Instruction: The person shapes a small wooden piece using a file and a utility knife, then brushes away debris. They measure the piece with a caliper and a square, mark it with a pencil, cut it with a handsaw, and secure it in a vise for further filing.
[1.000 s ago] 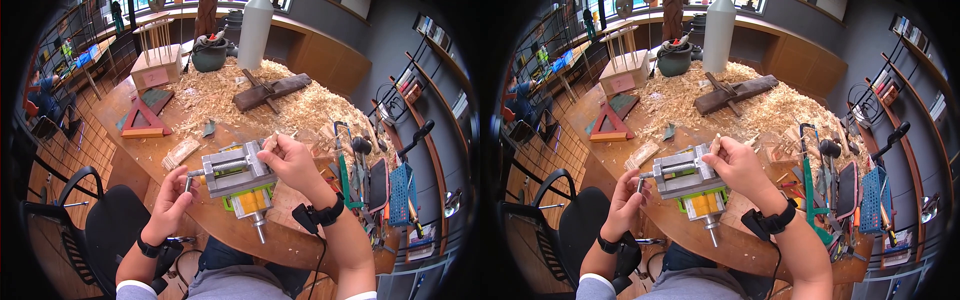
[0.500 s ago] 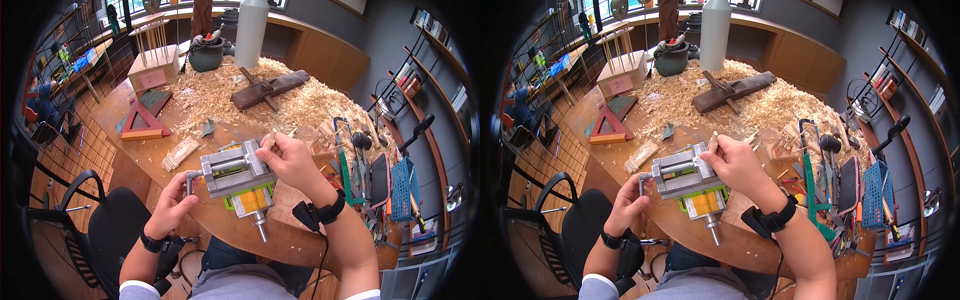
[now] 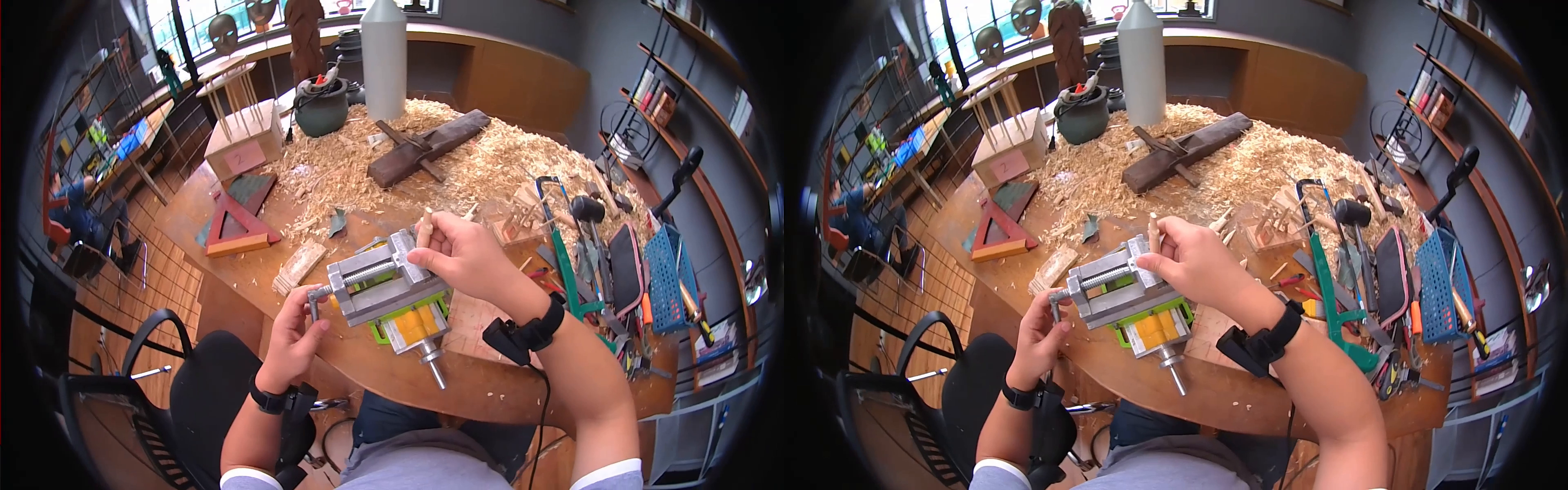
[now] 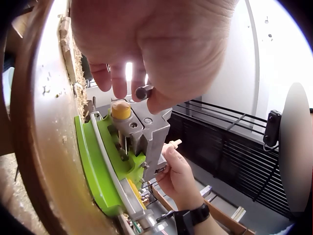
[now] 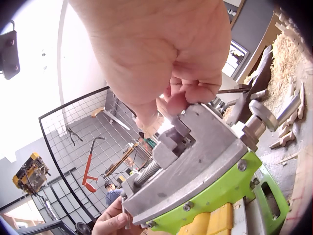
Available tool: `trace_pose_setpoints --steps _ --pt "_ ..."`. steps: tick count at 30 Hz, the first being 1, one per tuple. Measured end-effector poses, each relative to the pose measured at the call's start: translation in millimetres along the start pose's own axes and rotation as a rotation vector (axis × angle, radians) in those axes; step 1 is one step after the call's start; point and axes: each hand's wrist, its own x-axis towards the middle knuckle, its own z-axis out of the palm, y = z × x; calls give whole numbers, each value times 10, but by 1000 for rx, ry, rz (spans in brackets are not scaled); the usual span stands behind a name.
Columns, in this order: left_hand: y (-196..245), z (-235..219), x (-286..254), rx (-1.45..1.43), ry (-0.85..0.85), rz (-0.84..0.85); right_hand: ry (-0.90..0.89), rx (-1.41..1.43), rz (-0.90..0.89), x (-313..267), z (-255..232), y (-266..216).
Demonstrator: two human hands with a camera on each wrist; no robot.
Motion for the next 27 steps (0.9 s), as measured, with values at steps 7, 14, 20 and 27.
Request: trace_pose_setpoints --steps 7,14,20,27 --pt "474 -71 174 379 133 260 15 2 -10 -465 -326 -102" --pt "1116 398 644 296 -144 222 -60 -33 -60 -829 -252 -6" --pt "1106 681 1166 268 -299 -49 7 -49 -131 -995 -210 31" --pt "897 700 1363 283 -440 -130 -9 -59 -83 -1142 -309 117"
